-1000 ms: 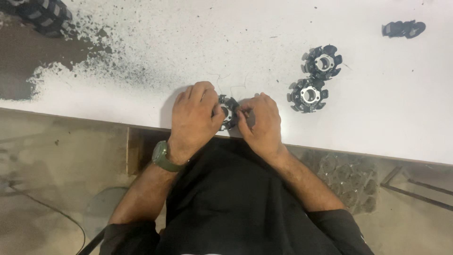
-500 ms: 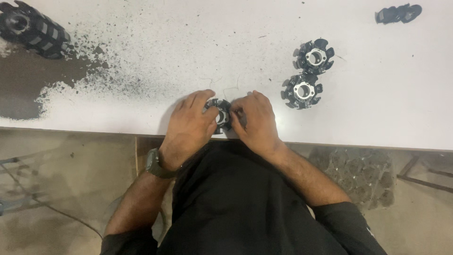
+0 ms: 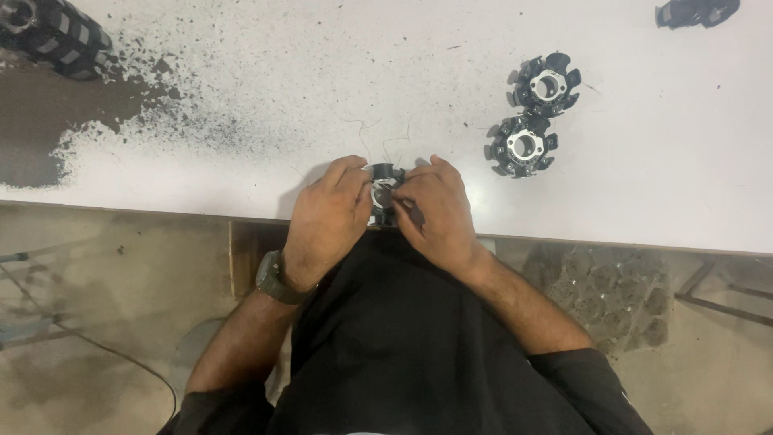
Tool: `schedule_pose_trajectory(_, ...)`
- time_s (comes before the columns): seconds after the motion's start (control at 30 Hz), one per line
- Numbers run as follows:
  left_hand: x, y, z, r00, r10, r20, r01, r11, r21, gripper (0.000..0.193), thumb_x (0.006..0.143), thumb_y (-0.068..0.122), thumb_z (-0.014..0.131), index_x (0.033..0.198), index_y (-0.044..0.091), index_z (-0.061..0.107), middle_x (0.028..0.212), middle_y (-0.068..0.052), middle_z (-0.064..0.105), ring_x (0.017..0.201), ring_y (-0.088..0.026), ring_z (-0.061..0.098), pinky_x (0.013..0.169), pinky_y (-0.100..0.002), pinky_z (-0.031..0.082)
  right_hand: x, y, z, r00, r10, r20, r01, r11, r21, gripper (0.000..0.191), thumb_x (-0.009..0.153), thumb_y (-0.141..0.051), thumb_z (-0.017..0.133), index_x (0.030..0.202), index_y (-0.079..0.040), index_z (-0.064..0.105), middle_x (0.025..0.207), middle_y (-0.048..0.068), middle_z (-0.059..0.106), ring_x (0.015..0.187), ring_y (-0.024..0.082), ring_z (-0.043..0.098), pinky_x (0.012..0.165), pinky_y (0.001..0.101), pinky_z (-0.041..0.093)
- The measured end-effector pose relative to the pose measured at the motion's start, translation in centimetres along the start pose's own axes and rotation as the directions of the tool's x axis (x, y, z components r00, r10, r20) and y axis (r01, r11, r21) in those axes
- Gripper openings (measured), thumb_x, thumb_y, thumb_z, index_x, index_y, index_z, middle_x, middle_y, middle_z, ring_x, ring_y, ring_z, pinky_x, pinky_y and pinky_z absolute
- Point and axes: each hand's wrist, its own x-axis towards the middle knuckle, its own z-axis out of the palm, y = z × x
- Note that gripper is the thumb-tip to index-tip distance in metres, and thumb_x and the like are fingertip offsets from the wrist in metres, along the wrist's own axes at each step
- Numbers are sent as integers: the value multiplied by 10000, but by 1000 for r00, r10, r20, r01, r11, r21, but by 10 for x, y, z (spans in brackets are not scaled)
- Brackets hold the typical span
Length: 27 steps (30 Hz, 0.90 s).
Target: The person sits at a white table and assembles small black plastic parts onto toothed plastic hubs, pressing each piece into place by hand and setting finished hubs aside while picking new parts from a pile on the table.
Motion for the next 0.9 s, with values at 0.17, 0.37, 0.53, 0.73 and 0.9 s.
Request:
schedule_pose_trajectory(0.17,-1,-1,0,1000,-29,-5,29,999,-17,106,912,43,675,991,-3,622,1216,-145,661,918,-351,690,769,-434,579,4,-1,3,1000,9,11,-9,999,-47,275,827,14,794,1050,-59,651,1024,92,640,1078,300,617,1096,544,459)
schedule_pose_trajectory(0.37,-8,-3,2,996,55,-64,-57,998,-26,226,818,-28,663,1039,-6,618,1131,-130,623,863,-351,677,707,-432,561,4,-2,2,1000,-24,14,24,999,-27,302,793,17,801,1045,-54,650,1018,97,651,1090,318,627,1090,560,447)
schedule_pose_trajectory(0.53,-13,-3,5,995,41,-90,-42,999,-11,189,836,-20,677,1010,17,610,1125,-115,628,851,-330,675,695,-429,564,3,-4,6,997,-81,-17,81,997,-17,319,800,29,821,1054,-57,648,1018,95,662,1087,319,651,1074,532,479)
schedule_pose_trajectory(0.73,-16,-5,6,991,61,-116,-61,998,4,197,831,-16,681,1008,24,604,1112,-104,619,898,-327,682,720,-426,570,3,-7,13,997,-74,-29,73,997,-32,324,794,59,812,1047,-48,642,1031,110,658,1070,319,651,1026,496,530)
schedule_pose_trajectory(0.9,-16,-6,5,993,60,-99,-64,998,-30,215,827,-7,691,1026,12,612,1116,-118,619,900,-328,682,720,-426,567,5,-9,16,998,-63,-20,62,997,-54,311,799,58,812,1040,-53,649,1033,109,652,1039,324,638,1012,476,541)
